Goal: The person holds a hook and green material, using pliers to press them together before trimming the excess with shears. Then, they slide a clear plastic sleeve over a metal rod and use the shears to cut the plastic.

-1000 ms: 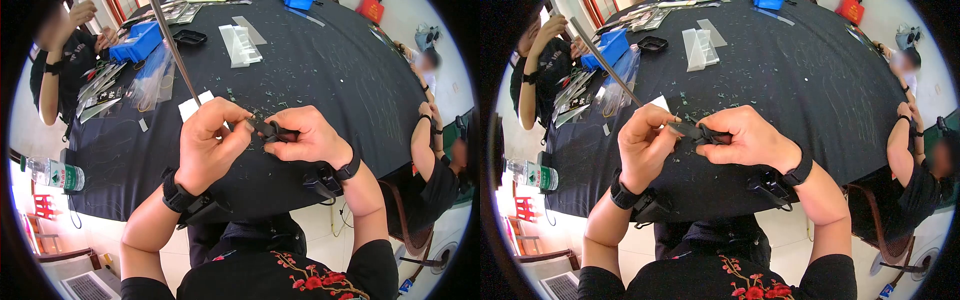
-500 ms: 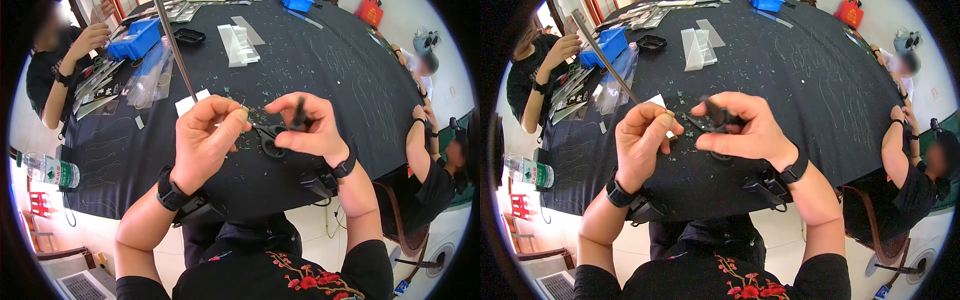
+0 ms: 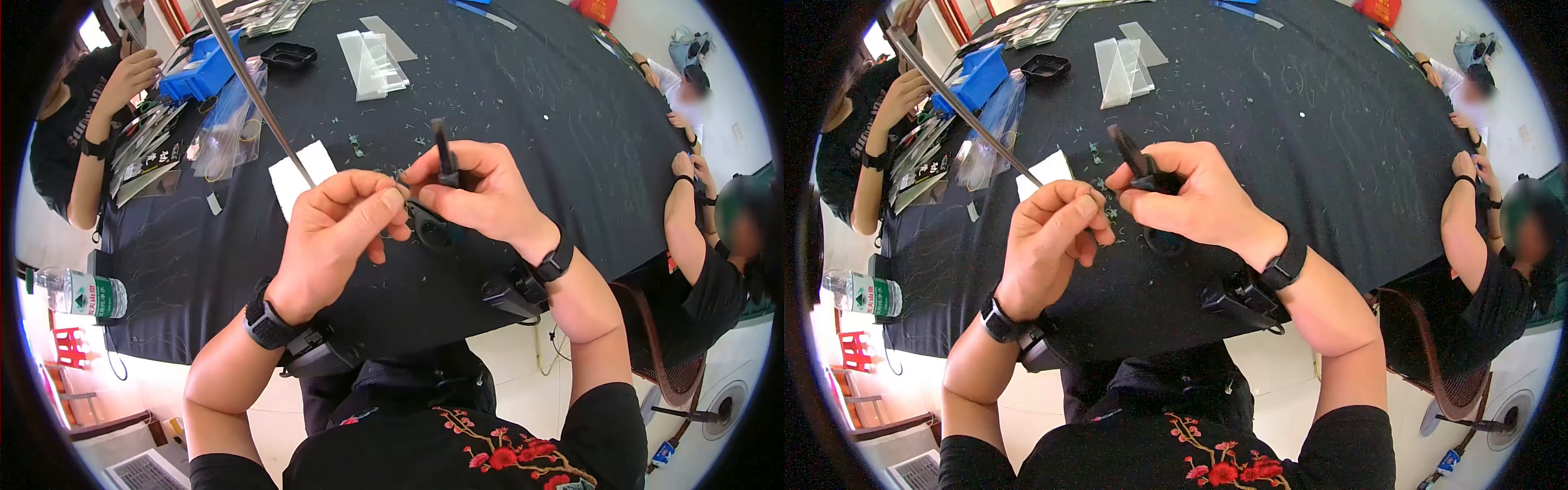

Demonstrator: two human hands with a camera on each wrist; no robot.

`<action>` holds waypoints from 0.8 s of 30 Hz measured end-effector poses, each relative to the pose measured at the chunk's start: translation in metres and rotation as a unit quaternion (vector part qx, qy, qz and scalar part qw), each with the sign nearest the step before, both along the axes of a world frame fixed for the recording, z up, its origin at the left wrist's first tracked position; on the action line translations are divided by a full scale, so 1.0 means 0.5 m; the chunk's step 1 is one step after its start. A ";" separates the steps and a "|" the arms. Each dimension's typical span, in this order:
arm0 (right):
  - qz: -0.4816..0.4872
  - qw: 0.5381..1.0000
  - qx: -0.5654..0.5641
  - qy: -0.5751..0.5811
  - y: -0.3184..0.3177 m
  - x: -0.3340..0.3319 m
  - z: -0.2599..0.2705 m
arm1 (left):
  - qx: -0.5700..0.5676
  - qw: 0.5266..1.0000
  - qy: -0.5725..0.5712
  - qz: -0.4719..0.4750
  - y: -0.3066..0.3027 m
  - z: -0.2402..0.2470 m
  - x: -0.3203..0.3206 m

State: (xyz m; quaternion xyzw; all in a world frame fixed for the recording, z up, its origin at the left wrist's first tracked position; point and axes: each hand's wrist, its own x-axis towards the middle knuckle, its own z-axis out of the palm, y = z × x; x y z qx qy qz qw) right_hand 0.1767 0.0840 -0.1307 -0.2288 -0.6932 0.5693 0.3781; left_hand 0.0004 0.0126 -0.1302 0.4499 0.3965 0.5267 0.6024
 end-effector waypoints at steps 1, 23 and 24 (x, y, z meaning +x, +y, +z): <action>0.000 1.000 -0.002 0.002 -0.001 -0.004 -0.003 | 0.004 1.000 -0.020 0.004 0.003 0.000 -0.002; -0.035 0.974 0.218 -0.053 -0.010 -0.021 -0.013 | -0.019 0.998 -0.058 0.033 0.012 -0.001 -0.004; -0.029 0.979 0.198 -0.043 -0.013 -0.024 -0.014 | -0.022 0.998 -0.048 0.044 0.012 0.001 -0.002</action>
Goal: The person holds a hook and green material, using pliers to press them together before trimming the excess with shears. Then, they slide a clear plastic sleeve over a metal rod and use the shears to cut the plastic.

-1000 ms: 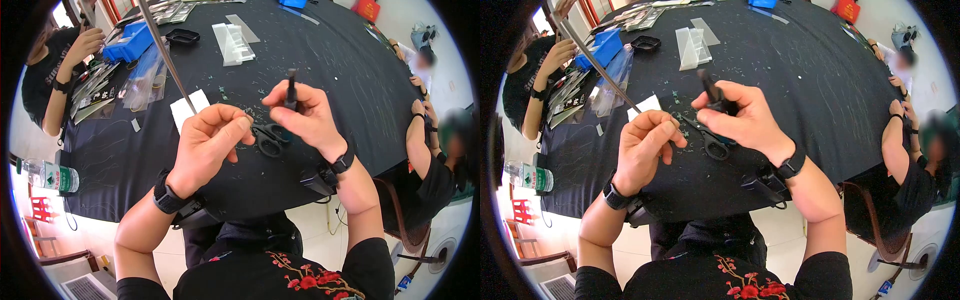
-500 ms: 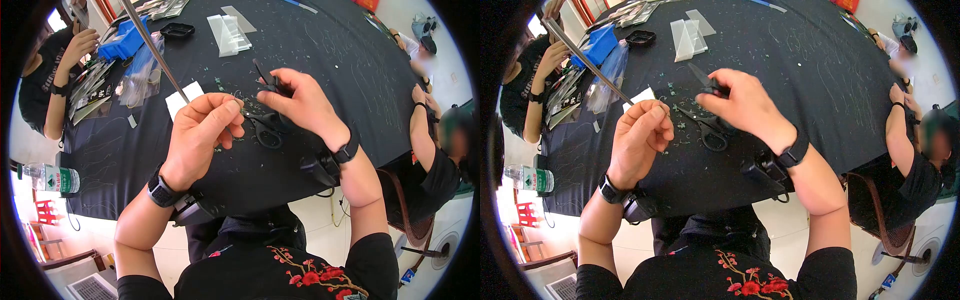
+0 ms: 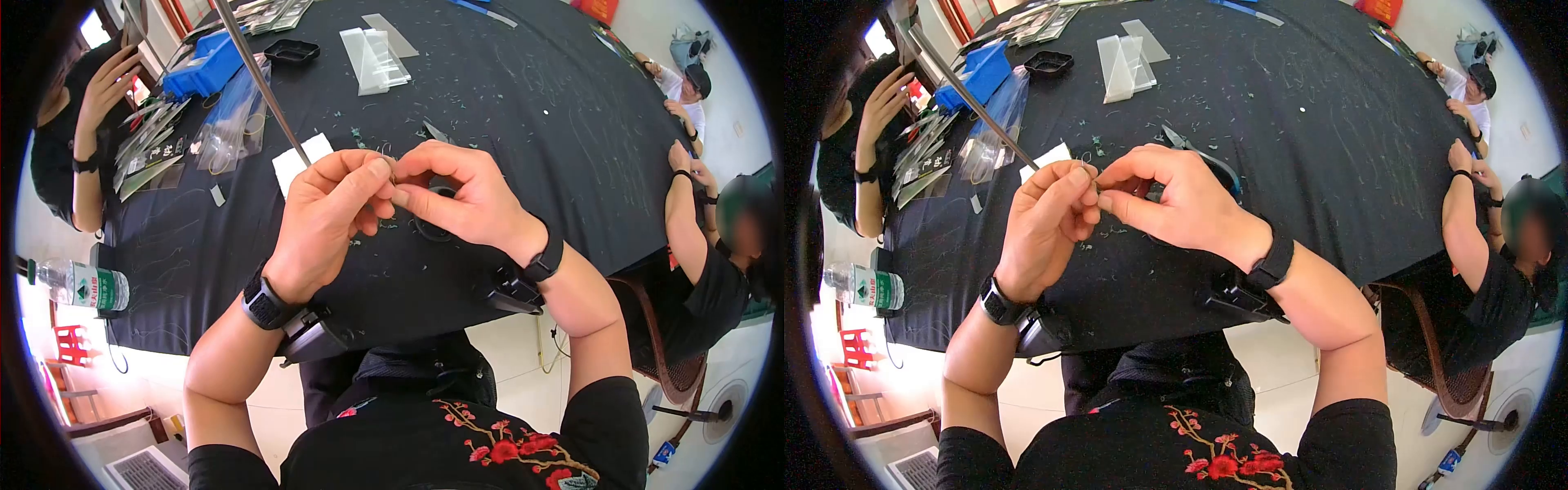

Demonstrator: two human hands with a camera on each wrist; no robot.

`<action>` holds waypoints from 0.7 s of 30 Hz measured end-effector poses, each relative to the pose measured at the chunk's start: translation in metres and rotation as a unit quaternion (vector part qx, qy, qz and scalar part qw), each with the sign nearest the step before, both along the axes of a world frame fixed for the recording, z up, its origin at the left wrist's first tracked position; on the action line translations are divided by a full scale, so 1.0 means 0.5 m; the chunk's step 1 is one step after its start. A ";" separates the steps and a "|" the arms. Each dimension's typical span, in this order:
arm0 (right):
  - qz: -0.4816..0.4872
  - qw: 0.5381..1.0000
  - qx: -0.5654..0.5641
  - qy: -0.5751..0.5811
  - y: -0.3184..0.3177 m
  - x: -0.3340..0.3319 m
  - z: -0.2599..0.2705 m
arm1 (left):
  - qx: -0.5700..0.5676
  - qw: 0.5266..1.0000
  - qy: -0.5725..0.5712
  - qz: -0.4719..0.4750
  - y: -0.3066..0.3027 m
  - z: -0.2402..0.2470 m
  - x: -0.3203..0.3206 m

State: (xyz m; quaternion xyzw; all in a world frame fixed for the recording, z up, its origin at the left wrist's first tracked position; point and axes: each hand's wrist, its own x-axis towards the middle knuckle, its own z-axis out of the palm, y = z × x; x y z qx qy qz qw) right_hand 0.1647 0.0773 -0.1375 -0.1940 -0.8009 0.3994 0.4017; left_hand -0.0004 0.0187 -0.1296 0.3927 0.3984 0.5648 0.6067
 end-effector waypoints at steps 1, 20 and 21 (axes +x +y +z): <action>0.001 1.000 -0.001 0.001 0.000 0.000 -0.001 | -0.001 1.000 0.001 0.001 0.000 0.001 0.000; 0.031 0.992 -0.104 0.056 -0.002 0.009 0.000 | 0.015 1.000 0.005 -0.023 0.005 -0.014 -0.007; 0.034 0.991 -0.122 0.053 -0.001 0.010 0.000 | 0.015 1.000 0.007 -0.026 0.005 -0.014 -0.007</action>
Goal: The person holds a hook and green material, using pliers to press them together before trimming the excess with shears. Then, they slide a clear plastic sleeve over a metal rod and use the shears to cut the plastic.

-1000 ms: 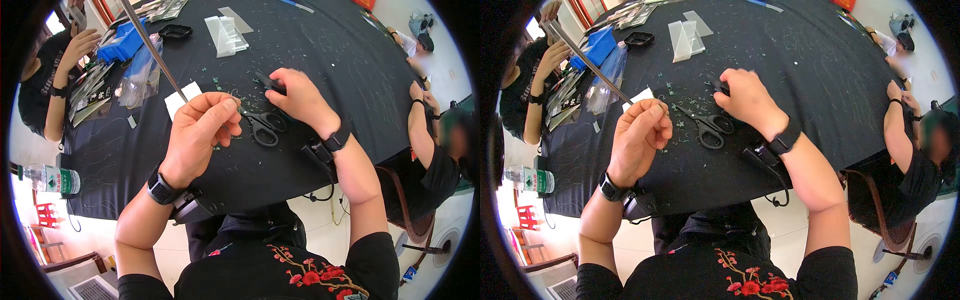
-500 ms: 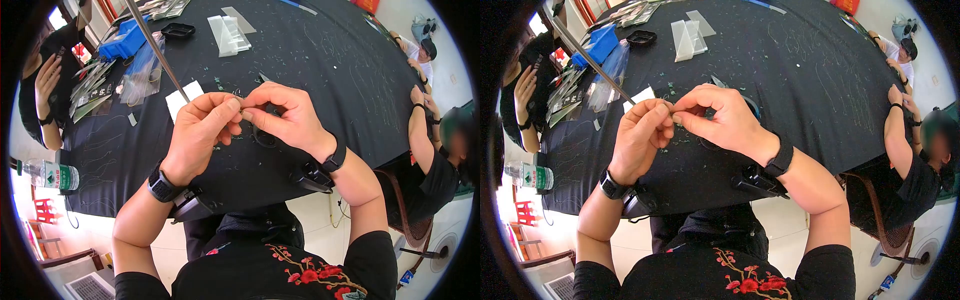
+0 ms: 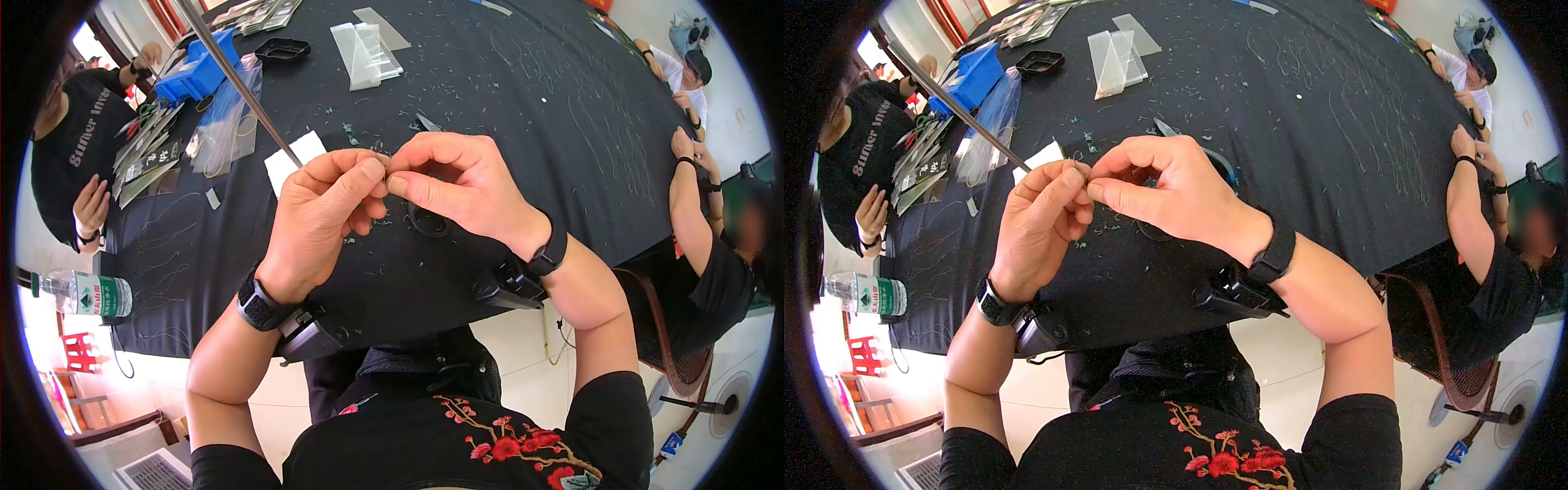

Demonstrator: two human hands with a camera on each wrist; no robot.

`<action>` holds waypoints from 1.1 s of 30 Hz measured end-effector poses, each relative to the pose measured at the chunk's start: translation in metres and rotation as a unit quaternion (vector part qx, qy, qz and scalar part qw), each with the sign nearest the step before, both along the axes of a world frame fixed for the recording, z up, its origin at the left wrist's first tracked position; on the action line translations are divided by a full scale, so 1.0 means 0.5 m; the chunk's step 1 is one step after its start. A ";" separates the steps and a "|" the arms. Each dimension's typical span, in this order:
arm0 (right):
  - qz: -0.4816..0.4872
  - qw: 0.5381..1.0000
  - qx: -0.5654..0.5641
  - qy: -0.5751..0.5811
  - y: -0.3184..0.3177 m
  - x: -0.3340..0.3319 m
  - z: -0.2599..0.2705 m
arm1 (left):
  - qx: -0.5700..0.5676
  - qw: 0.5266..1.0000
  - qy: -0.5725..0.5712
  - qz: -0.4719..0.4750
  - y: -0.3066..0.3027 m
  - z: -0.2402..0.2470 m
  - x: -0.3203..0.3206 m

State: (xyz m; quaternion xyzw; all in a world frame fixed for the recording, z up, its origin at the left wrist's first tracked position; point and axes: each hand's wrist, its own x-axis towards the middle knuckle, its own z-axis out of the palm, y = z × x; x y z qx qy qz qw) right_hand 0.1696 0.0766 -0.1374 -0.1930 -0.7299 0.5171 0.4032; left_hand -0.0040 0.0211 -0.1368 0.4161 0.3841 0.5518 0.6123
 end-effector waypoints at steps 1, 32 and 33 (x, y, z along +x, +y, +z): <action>-0.001 1.000 -0.001 0.001 -0.001 0.000 0.000 | -0.001 1.000 0.001 -0.001 0.000 0.000 0.000; -0.073 0.924 0.360 -0.106 0.015 0.019 0.023 | -0.031 0.990 0.138 -0.012 0.004 0.007 0.005; -0.074 0.929 0.347 -0.109 0.014 0.020 0.024 | -0.030 0.990 0.135 -0.011 0.004 0.008 0.006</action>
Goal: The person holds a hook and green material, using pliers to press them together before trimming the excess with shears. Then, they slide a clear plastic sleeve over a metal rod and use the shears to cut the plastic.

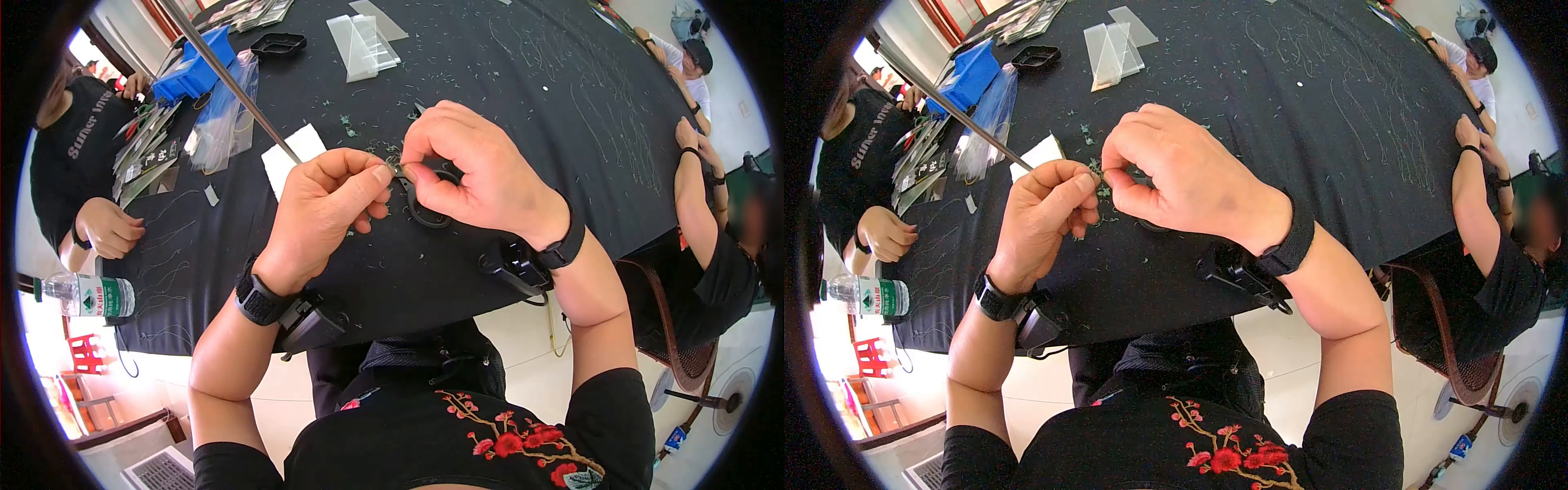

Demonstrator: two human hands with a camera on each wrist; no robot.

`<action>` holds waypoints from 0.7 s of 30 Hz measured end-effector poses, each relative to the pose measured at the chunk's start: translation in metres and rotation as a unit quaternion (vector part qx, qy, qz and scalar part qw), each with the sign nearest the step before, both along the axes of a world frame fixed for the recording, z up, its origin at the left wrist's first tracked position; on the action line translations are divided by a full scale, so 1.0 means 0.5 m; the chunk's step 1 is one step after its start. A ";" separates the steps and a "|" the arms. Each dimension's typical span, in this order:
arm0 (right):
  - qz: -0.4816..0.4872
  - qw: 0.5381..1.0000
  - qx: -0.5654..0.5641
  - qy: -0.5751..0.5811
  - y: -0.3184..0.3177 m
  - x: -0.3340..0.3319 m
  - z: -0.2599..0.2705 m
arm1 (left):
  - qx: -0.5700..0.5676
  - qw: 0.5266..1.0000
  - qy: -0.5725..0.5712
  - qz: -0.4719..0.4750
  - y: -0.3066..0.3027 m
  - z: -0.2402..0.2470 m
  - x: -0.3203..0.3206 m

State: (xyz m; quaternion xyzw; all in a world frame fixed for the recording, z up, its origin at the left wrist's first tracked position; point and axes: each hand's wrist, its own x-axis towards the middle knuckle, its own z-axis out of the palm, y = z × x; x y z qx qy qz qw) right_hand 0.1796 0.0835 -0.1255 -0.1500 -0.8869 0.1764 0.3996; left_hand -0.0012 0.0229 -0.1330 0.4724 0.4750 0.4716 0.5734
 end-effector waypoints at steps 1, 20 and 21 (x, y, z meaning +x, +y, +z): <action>0.000 1.000 0.000 0.000 0.000 0.001 0.001 | 0.000 1.000 0.000 0.000 0.000 0.001 0.000; -0.002 1.000 0.009 -0.017 -0.001 -0.003 -0.002 | -0.009 1.000 0.000 -0.007 0.000 -0.002 0.002; -0.003 1.000 0.010 -0.020 0.000 -0.003 0.000 | -0.010 1.000 -0.014 -0.004 0.000 -0.001 0.001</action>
